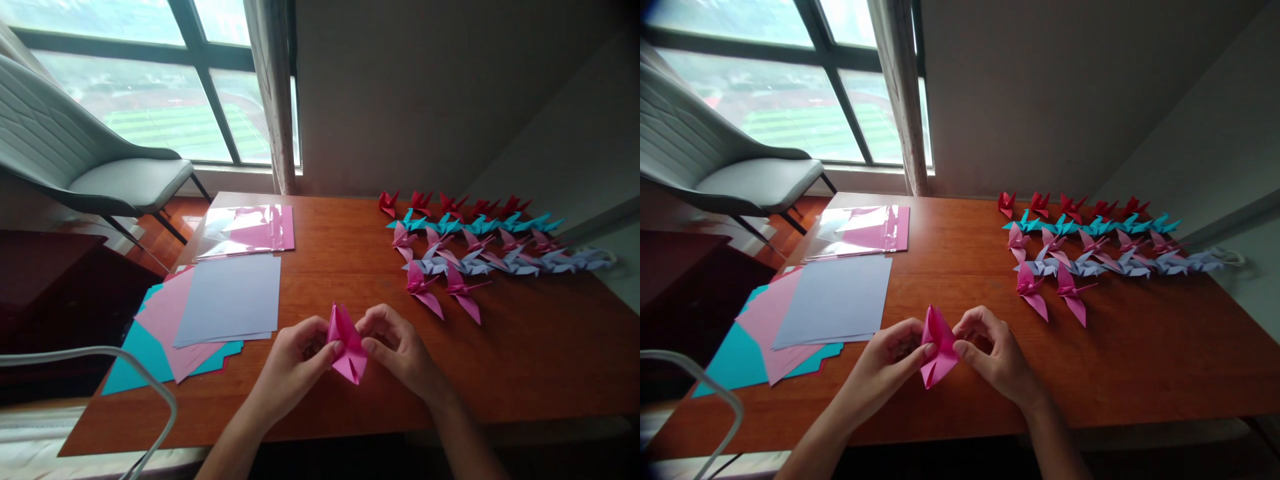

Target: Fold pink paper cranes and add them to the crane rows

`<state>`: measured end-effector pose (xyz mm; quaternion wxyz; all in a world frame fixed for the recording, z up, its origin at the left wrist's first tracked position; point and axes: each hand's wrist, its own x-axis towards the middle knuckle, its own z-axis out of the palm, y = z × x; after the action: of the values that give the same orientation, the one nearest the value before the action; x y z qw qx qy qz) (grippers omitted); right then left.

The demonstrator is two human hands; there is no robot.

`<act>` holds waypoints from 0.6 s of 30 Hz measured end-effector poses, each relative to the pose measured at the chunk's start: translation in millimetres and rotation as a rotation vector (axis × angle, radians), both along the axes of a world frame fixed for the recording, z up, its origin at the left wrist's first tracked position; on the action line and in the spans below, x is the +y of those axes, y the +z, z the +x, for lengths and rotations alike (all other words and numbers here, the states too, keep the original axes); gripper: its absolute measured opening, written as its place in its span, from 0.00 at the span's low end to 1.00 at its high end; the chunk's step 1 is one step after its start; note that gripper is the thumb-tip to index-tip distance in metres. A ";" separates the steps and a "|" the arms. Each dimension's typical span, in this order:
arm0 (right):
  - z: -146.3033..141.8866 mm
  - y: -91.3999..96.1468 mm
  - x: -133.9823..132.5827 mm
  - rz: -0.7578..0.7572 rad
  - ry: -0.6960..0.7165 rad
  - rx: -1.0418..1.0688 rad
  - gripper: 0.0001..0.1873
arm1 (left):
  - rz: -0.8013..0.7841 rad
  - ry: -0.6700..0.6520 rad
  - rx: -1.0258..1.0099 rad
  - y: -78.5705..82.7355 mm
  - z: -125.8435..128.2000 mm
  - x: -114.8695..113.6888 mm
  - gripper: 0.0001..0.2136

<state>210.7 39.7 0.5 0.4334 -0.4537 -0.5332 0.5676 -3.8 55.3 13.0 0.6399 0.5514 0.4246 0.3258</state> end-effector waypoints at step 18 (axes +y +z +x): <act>-2.9 0.1 2.7 0.113 -0.033 -0.055 0.10 | 0.068 0.061 -0.073 6.3 3.0 0.1 0.14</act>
<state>207.8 42.4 0.6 0.4529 -0.4525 -0.5686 0.5166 -0.8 55.3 19.3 0.6255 0.5476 0.4062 0.3794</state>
